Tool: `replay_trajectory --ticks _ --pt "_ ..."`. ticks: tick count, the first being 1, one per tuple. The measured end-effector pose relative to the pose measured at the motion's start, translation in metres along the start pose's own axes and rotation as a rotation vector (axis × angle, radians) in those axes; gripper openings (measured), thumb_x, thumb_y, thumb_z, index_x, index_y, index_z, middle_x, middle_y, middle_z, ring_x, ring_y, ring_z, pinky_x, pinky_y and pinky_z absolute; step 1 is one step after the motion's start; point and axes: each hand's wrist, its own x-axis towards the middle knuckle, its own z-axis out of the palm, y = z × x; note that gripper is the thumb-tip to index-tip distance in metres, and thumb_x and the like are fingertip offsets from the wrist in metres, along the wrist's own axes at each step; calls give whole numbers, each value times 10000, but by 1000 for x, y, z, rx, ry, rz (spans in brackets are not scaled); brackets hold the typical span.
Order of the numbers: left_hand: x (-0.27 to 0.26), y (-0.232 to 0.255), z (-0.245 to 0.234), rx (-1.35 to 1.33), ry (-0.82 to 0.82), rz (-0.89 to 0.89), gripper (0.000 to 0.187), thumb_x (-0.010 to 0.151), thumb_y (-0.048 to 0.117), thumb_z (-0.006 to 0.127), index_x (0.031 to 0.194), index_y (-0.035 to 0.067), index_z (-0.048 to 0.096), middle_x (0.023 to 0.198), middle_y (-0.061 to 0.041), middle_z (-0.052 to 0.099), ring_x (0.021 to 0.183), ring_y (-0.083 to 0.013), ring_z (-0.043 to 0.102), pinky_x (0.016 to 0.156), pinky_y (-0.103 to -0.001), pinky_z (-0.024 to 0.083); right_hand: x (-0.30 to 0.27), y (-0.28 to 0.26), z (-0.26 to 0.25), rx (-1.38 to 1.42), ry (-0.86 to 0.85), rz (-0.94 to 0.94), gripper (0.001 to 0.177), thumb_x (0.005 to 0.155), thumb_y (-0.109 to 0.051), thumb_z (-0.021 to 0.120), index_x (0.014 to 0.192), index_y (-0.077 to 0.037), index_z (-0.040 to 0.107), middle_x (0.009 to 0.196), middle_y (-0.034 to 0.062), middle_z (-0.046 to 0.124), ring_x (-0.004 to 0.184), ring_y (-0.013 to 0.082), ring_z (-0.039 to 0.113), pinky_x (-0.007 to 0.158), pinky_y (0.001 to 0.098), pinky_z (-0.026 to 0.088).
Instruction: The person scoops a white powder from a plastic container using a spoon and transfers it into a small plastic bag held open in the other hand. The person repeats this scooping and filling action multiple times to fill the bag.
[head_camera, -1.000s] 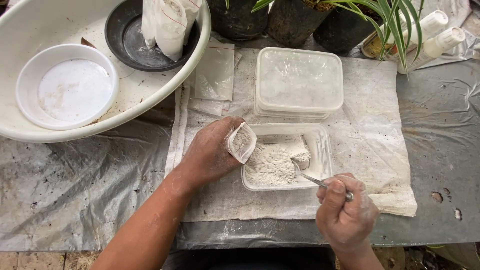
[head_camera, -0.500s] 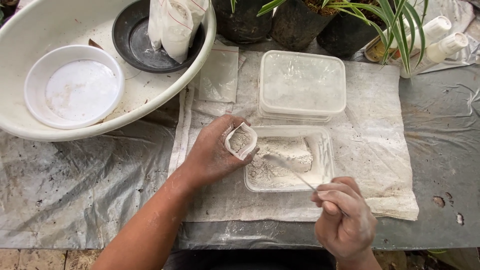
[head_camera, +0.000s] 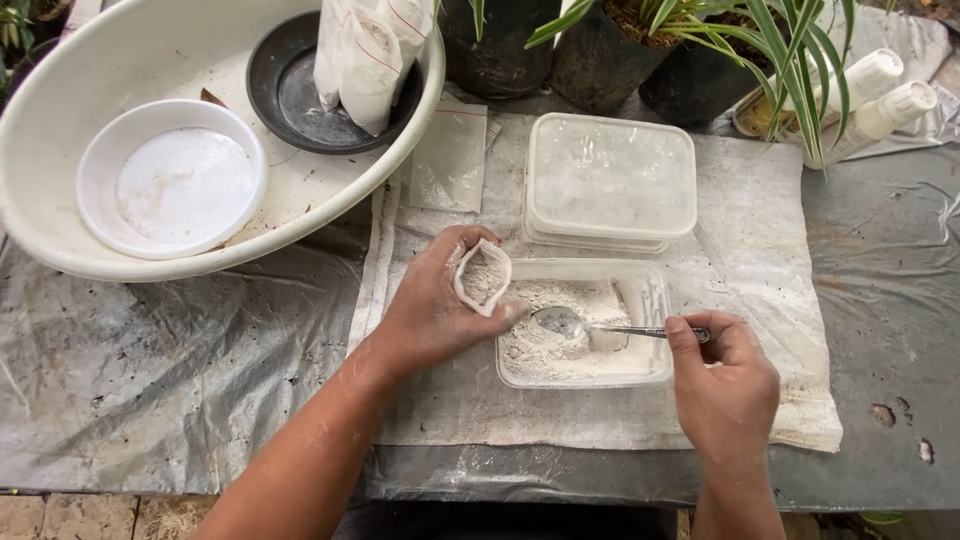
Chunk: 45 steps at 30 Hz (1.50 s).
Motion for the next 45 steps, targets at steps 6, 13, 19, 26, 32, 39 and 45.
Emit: replay_trajectory --ticks 6,13,19,26,32,39,45 --pt "1 -5 -14 104 5 179 483 831 490 671 1135 124 594 1104 -56 629 1028 -197 620 874 -332 490 6 19 7 -429 303 -747 332 1021 -332 698 1210 -66 753 1212 254 638 1150 378 576 989 583 465" --pt "3 0 -18 50 145 57 289 833 295 695 1072 134 710 1090 4 747 1063 -128 693 941 -285 533 -39 -84 59 -266 -53 -1259 521 977 -488 667 1207 -24 725 777 59 766 627 171 691 652 365 492" --pt "3 7 -30 109 240 157 75 816 124 632 807 102 703 871 11 702 781 -102 642 687 -241 522 -39 -97 71 -189 24 -1391 62 978 -135 707 980 -74 698 790 49 647 693 243 619 716 375 458" --pt "-13 23 -38 96 360 275 76 804 85 688 803 67 762 740 1 643 655 -92 557 602 -241 446 -37 -102 60 -66 -92 -1397 129 955 -103 712 1017 10 716 902 149 709 789 287 673 723 410 501" --pt "-14 21 -36 205 415 332 49 733 57 651 695 72 679 675 5 616 613 -101 527 572 -252 432 -39 -97 59 -49 -127 -1394 144 954 -92 708 1015 39 710 928 175 721 823 313 686 778 425 534" --pt "-18 28 -28 153 466 380 65 756 36 673 704 71 656 617 7 522 546 -87 430 518 -250 355 -39 -100 48 5 -90 -1387 111 939 -70 711 1001 21 700 913 163 704 797 329 665 767 441 549" --pt "-15 23 -26 227 525 339 51 716 88 675 670 79 655 563 17 550 510 -83 446 500 -258 375 -36 -94 54 -74 -118 -1370 183 949 -86 696 1089 29 724 966 149 726 855 294 692 771 421 531"
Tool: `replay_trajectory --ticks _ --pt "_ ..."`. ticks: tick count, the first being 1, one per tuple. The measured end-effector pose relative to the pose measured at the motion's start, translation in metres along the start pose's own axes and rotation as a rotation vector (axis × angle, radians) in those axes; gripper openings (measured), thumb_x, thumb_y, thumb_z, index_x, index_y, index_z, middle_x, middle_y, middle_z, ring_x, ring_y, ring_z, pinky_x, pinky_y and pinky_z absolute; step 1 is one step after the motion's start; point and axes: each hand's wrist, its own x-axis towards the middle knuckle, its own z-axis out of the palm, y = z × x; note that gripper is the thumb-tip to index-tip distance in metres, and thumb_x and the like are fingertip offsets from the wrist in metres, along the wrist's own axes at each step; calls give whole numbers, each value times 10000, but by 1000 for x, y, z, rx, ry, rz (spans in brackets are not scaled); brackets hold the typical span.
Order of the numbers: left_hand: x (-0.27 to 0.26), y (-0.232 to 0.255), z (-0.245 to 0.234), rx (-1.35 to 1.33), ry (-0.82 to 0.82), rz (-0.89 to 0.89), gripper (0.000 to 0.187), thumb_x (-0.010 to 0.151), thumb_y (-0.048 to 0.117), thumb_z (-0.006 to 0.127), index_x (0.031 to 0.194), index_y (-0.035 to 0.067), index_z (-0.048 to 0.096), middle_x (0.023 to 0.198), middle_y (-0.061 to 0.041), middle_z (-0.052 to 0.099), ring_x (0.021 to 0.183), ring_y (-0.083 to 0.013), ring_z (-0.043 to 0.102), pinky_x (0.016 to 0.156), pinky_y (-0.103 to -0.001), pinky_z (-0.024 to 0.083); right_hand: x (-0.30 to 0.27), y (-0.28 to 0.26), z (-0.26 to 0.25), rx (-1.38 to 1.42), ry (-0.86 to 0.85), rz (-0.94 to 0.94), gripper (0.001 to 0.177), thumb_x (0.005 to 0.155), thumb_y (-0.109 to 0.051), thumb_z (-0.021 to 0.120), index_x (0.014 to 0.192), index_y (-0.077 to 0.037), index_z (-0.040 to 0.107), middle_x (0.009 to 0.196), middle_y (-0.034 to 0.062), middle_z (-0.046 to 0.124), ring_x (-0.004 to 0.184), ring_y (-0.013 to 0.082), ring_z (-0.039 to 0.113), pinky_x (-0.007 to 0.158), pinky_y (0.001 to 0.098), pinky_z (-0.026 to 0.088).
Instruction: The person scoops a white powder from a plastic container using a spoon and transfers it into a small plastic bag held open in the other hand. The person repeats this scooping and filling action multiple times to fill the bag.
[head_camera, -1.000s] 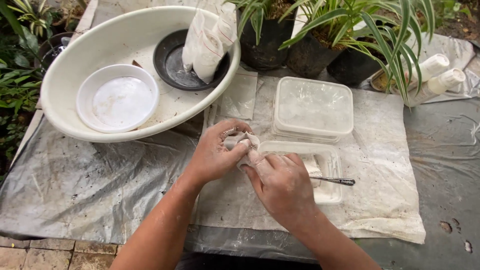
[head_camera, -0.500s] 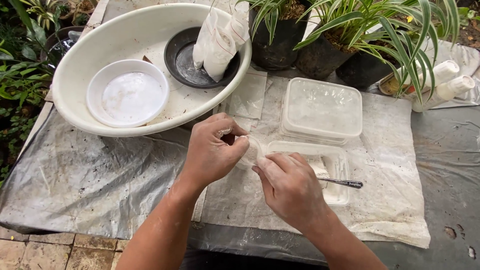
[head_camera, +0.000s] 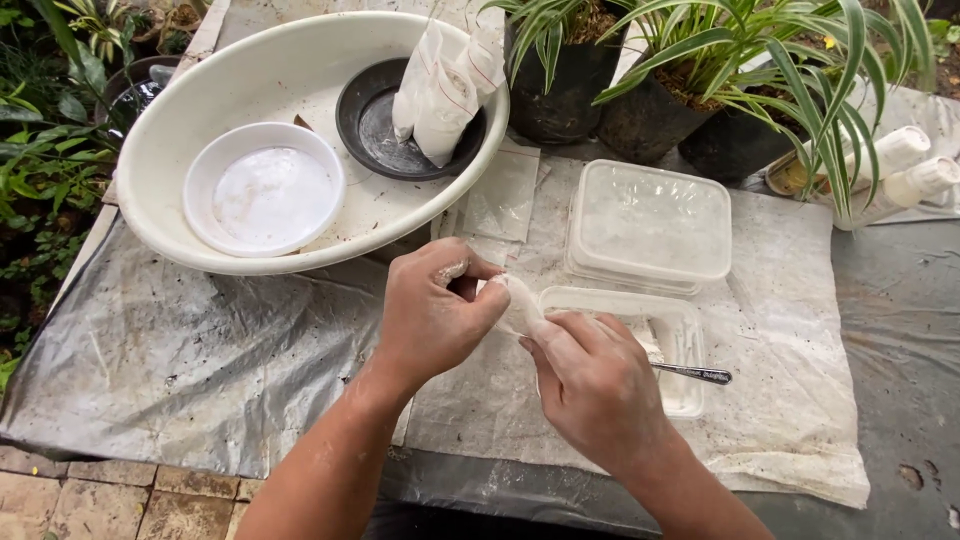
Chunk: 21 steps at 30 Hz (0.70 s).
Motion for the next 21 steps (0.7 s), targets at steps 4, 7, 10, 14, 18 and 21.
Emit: replay_trajectory --ticks 4,7,10,14,18,21 --pt "3 -2 -2 69 -127 -136 70 678 151 662 637 99 685 554 25 588 516 -81 483 506 -266 398 -3 0 2 41 -54 47 154 957 -136 693 1044 -10 712 975 132 707 784 301 649 733 424 532" --pt "1 -4 4 99 -75 -27 114 700 134 639 594 108 608 536 26 541 506 -105 458 506 -288 386 -2 2 1 25 -78 54 153 974 -133 661 1036 -7 720 939 112 719 812 288 678 770 419 514" --pt "1 -1 2 15 -96 -84 70 692 130 671 642 96 636 586 25 572 525 -82 455 513 -266 380 -3 2 0 67 23 34 135 954 -98 673 1007 19 716 933 146 715 817 314 672 791 441 543" --pt "0 -2 8 8 -46 -23 69 685 99 638 621 90 615 566 18 570 512 -92 451 502 -270 376 -4 3 0 31 -87 65 145 972 -117 648 1020 2 716 936 122 718 765 289 665 722 420 516" --pt "-2 -9 12 18 -4 -2 89 684 61 621 606 94 595 542 27 524 513 -92 426 499 -259 357 -6 3 5 78 -101 91 150 986 -148 636 1013 -19 707 949 100 709 739 284 638 709 407 506" --pt "-3 -12 17 3 11 -77 76 687 67 634 614 78 614 551 18 533 506 -87 420 484 -252 362 -2 3 6 95 -35 98 113 992 -143 627 970 -51 689 920 88 681 747 302 622 728 409 518"
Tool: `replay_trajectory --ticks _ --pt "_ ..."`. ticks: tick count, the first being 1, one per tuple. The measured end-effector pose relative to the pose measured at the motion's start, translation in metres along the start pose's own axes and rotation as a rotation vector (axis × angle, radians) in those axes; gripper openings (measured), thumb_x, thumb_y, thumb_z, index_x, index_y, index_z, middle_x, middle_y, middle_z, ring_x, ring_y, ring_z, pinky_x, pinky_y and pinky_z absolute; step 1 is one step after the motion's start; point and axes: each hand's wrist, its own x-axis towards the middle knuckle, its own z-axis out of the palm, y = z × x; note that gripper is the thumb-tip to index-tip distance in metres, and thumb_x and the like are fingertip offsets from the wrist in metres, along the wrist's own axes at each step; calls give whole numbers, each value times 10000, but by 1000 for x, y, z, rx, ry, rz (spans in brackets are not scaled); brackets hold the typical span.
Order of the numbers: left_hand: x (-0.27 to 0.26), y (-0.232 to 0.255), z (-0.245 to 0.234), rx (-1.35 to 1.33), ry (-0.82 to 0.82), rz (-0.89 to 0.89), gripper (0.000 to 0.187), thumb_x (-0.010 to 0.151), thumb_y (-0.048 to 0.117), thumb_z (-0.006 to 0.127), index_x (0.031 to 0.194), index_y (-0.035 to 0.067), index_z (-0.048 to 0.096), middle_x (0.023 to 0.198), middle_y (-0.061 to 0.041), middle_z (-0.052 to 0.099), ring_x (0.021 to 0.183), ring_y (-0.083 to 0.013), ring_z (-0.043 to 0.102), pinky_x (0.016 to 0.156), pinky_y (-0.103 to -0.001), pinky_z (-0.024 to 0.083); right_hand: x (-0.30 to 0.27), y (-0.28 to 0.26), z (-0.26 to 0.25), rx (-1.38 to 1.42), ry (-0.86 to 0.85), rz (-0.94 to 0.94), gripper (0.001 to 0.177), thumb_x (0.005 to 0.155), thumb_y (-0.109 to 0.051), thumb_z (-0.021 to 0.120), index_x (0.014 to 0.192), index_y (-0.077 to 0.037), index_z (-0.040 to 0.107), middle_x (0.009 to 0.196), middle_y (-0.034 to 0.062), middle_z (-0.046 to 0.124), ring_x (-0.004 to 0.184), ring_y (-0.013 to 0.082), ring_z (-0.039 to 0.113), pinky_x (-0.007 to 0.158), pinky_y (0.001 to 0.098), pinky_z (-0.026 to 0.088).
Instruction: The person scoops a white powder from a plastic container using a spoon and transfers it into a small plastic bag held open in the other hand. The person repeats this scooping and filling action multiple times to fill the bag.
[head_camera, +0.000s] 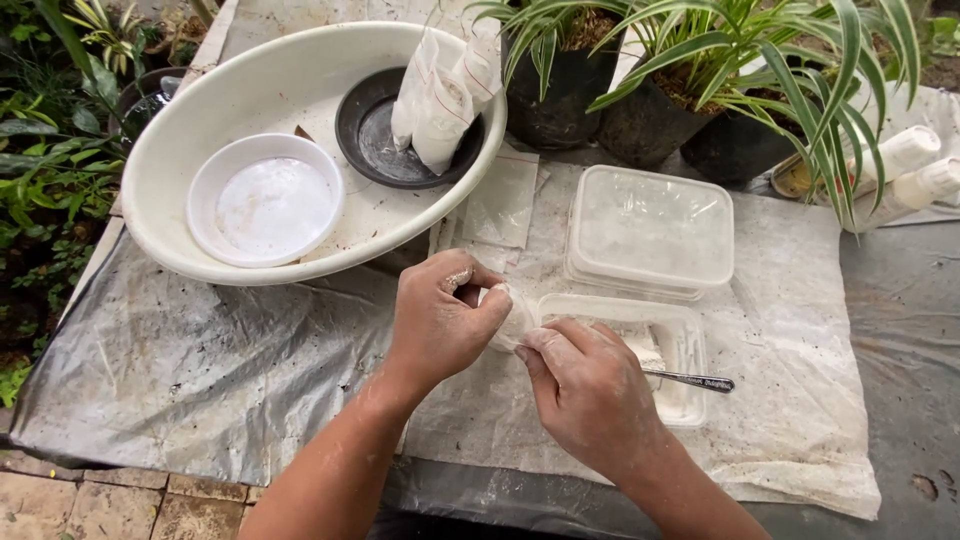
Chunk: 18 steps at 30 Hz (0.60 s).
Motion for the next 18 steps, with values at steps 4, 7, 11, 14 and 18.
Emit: replay_trajectory --ticks 4,7,11,14,18 --pt "5 4 -6 -103 -67 -101 127 845 107 648 725 96 686 701 5 674 627 -90 552 560 -254 442 9 6 3 32 11 29 117 981 -151 643 922 -61 689 873 70 668 664 296 580 647 422 491" --pt "7 -11 -6 -292 -125 -172 329 815 31 531 1095 83 695 906 -3 591 834 -104 575 756 -251 474 19 12 4 86 81 -14 77 954 -100 671 944 -36 715 869 66 730 724 257 672 691 388 534" --pt "13 -5 -14 -48 -358 -45 686 705 190 649 1358 46 497 1243 -121 574 1157 -227 569 1034 -367 460 27 12 4 100 154 39 65 930 -97 689 899 -47 715 804 49 722 702 244 676 640 387 531" --pt "8 -19 0 164 -373 116 721 729 398 705 1323 40 507 1241 -162 621 1137 -318 613 986 -439 480 22 19 15 88 92 70 98 920 -148 680 853 -82 704 763 68 687 712 278 665 651 430 516" --pt "2 -34 20 162 -290 220 575 684 381 701 1155 62 612 1036 -112 688 933 -335 631 831 -454 463 16 29 20 33 -36 134 218 920 -250 670 734 -139 645 681 50 629 675 304 622 626 478 478"
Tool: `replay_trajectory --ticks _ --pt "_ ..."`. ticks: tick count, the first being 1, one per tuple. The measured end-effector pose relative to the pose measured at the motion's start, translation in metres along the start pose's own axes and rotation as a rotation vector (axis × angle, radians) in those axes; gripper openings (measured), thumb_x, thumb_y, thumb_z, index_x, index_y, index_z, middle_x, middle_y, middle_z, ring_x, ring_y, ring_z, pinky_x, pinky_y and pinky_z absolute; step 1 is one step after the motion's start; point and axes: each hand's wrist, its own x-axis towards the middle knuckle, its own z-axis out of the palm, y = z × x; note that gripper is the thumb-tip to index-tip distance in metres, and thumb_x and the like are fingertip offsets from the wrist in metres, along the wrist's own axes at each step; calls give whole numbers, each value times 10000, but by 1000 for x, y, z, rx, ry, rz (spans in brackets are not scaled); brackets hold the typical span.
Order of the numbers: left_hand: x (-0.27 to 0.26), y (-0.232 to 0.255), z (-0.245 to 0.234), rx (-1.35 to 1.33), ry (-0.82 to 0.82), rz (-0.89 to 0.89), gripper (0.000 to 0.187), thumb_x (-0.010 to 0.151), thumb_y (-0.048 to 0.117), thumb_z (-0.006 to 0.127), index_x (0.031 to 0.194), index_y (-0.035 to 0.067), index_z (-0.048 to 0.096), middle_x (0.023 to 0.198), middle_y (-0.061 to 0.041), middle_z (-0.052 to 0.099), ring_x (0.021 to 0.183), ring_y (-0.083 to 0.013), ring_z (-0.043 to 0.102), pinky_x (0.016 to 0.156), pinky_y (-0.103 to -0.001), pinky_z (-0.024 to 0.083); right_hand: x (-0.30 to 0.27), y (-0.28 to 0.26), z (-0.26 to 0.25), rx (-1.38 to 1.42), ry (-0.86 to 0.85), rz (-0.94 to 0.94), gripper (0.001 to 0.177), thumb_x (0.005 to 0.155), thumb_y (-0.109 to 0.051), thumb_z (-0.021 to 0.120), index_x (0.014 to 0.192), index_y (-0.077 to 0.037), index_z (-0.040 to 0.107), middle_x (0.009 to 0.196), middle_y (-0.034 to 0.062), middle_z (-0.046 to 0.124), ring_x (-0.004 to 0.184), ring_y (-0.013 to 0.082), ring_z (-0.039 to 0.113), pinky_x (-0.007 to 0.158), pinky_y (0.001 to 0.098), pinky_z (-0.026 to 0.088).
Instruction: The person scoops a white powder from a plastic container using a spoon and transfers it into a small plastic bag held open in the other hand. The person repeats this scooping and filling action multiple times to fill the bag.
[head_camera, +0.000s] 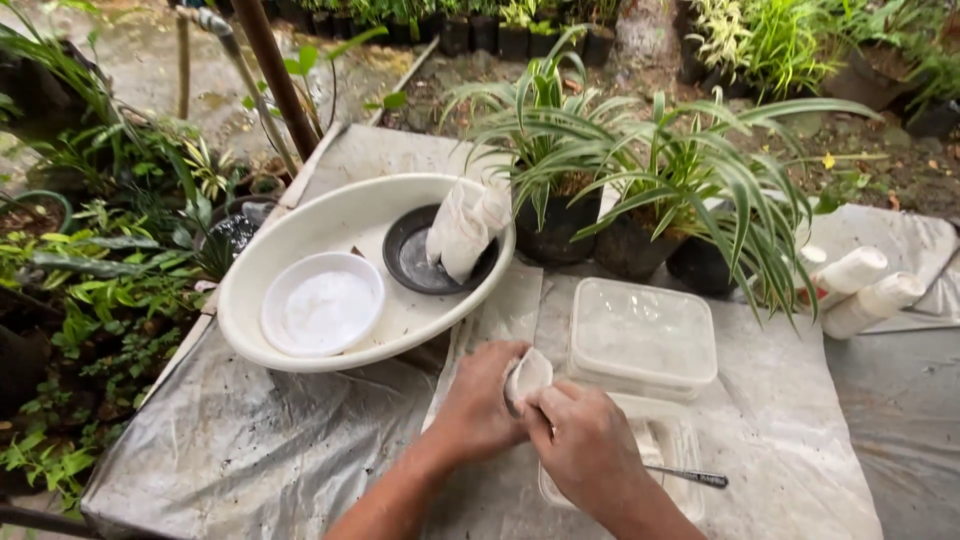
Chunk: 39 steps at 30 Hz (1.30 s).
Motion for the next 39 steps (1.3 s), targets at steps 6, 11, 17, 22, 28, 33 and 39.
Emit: replay_trajectory --ticks 6,11,17,22,28,33,39 --pt "-4 -3 15 -135 -34 -134 620 703 322 846 1218 42 647 1139 -119 723 1051 -261 675 935 -336 494 -43 26 -35 -129 158 -13 250 895 -400 698 1041 -217 787 991 -4 775 922 229 696 850 389 524" --pt "4 21 2 -291 -142 -322 462 790 274 816 1181 120 626 1104 -61 684 1009 -196 622 903 -303 483 -125 122 -46 -609 195 469 626 749 -691 609 1225 -304 731 1284 -21 734 1101 208 737 948 411 592" --pt "2 23 5 -335 -69 -170 333 807 247 815 1046 95 639 943 -40 690 835 -175 635 777 -290 493 -157 166 -35 -401 -58 980 637 780 -659 678 1343 -361 690 973 -132 780 704 87 754 766 221 567" --pt "-1 21 4 -306 -48 -127 317 807 247 822 1010 91 635 905 -38 682 801 -178 631 758 -300 501 -161 180 -27 -365 -143 983 403 803 -600 710 1156 -416 772 875 -96 843 901 51 788 846 184 579" --pt "-1 22 -1 -257 -141 -161 417 817 336 802 1106 90 630 984 -48 697 883 -195 653 827 -311 505 -148 152 -33 -335 71 870 201 819 -525 732 893 -359 819 747 -146 784 684 36 706 712 186 540" --pt "1 26 -4 -313 -169 -114 330 849 274 786 1071 91 625 943 -54 677 813 -178 623 756 -291 505 -79 50 -82 141 306 970 124 845 -240 811 922 -152 853 745 9 800 691 116 762 716 228 511" --pt "2 30 -4 -309 -157 -133 279 832 217 807 1009 93 631 900 -53 680 757 -170 614 677 -282 494 -40 35 -60 535 66 507 233 906 -272 696 957 -72 805 851 21 769 668 115 737 630 245 618"
